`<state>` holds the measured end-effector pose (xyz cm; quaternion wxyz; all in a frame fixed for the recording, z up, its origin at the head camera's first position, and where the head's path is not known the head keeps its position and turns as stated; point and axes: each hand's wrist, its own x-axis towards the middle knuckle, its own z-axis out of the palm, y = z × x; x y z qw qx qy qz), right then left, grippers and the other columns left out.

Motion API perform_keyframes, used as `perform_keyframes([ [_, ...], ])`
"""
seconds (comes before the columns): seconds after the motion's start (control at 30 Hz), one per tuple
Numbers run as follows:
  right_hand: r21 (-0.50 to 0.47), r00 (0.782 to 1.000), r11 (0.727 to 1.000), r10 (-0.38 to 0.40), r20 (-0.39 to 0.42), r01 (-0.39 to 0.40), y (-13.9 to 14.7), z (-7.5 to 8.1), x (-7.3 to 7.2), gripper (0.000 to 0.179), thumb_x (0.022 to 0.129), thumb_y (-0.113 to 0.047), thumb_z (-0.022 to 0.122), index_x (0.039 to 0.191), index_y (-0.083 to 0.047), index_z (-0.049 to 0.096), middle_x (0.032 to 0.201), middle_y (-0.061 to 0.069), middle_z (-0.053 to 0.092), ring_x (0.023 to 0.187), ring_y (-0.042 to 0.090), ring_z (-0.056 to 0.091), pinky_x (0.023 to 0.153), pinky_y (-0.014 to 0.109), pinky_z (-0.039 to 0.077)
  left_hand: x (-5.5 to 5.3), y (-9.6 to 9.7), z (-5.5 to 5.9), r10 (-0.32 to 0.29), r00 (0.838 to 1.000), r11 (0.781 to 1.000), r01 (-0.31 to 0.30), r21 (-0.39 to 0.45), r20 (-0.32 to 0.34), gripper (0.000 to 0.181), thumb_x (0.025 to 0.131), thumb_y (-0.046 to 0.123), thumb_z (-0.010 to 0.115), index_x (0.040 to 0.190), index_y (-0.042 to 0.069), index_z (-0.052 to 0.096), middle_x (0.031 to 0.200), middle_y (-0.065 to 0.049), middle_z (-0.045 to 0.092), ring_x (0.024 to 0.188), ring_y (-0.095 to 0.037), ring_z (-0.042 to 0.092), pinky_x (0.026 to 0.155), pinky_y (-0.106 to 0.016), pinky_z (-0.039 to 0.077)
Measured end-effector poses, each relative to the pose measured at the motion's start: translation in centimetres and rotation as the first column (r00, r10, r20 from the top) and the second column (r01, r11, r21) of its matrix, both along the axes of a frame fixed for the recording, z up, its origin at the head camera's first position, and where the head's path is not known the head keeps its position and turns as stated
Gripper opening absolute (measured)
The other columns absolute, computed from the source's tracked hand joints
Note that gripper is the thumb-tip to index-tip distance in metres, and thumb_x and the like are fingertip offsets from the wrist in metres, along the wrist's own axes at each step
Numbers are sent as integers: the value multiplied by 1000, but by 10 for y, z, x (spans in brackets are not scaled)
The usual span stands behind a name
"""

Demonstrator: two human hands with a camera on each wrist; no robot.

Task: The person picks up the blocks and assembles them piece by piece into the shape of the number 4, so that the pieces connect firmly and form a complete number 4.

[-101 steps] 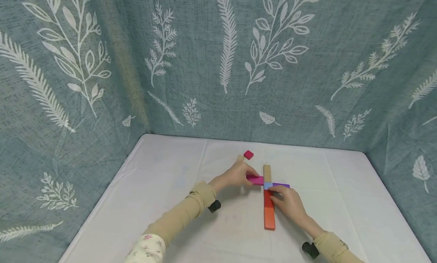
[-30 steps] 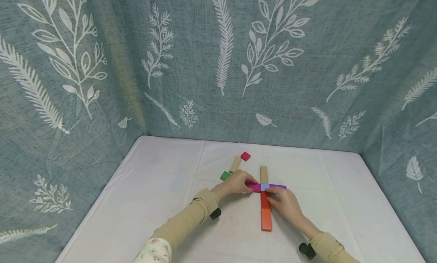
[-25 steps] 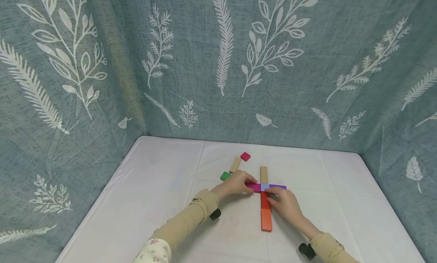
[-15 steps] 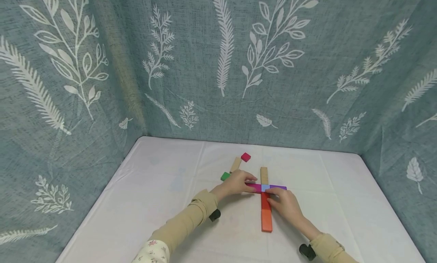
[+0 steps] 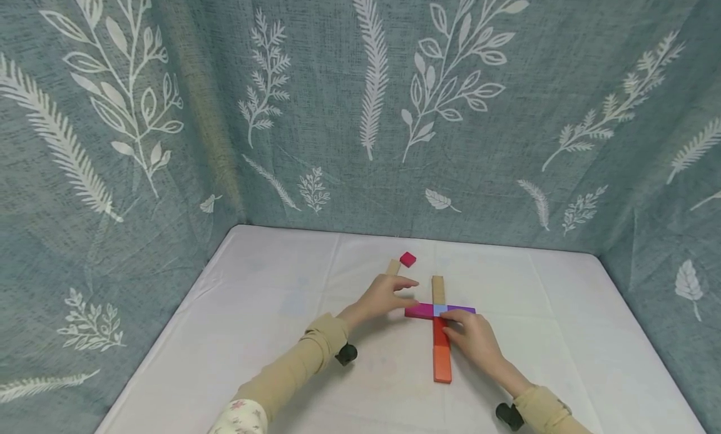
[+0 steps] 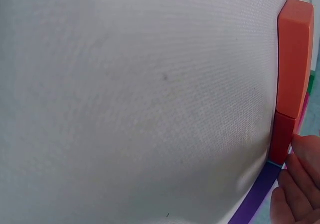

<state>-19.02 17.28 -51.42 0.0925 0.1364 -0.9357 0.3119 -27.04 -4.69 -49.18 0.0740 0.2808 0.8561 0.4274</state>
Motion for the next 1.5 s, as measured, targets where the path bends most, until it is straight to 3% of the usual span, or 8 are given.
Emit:
perform_keyframes([
  [0.2,-9,1000,1000,-3,-24,3,0,1,2,29,74,-1,76,103,-1,72,100,11,73,97,28,67,85,43,54,-3,-11,5,36,999,997,-35,71,-11,45,83,20,73,122,1,63,123,-11,65,115,-26,61,97,-38,49],
  [0.37,-6,999,1000,-2,-38,2,-1,1,2,29,74,0,76,102,-1,72,100,10,73,96,27,67,84,43,54,-5,-18,10,63,998,992,-65,110,24,44,83,18,73,122,2,63,125,-12,64,118,-27,60,97,-40,49],
  [0.87,-4,1000,1000,-1,-12,1,-1,1,4,29,75,-2,76,104,-1,71,102,11,72,98,28,67,85,42,54,-10,-43,17,89,996,988,-90,125,8,44,83,16,72,123,0,62,128,-12,62,121,-27,57,101,-33,46],
  [1.03,-2,1000,1000,-4,0,4,-2,1,4,29,75,-2,76,104,-1,71,102,11,72,99,28,67,85,43,54,-12,-54,21,111,993,986,-114,126,31,43,83,16,72,123,2,62,128,-12,62,122,-27,56,102,-34,45],
  [1.3,2,1000,1000,-10,-3,10,-2,-1,4,29,75,-2,76,104,-2,72,102,11,72,98,28,67,85,43,54,-16,-72,30,166,986,980,-167,105,13,41,83,17,73,122,6,64,126,-10,63,121,-25,57,101,-32,45],
  [1.5,-1,1000,1000,-5,-16,5,-3,-1,4,29,75,-1,76,103,-2,72,101,11,73,97,28,67,85,42,54,-18,-80,29,170,985,975,-171,139,21,41,83,15,73,121,4,64,126,-12,63,121,-27,57,101,-32,46],
])
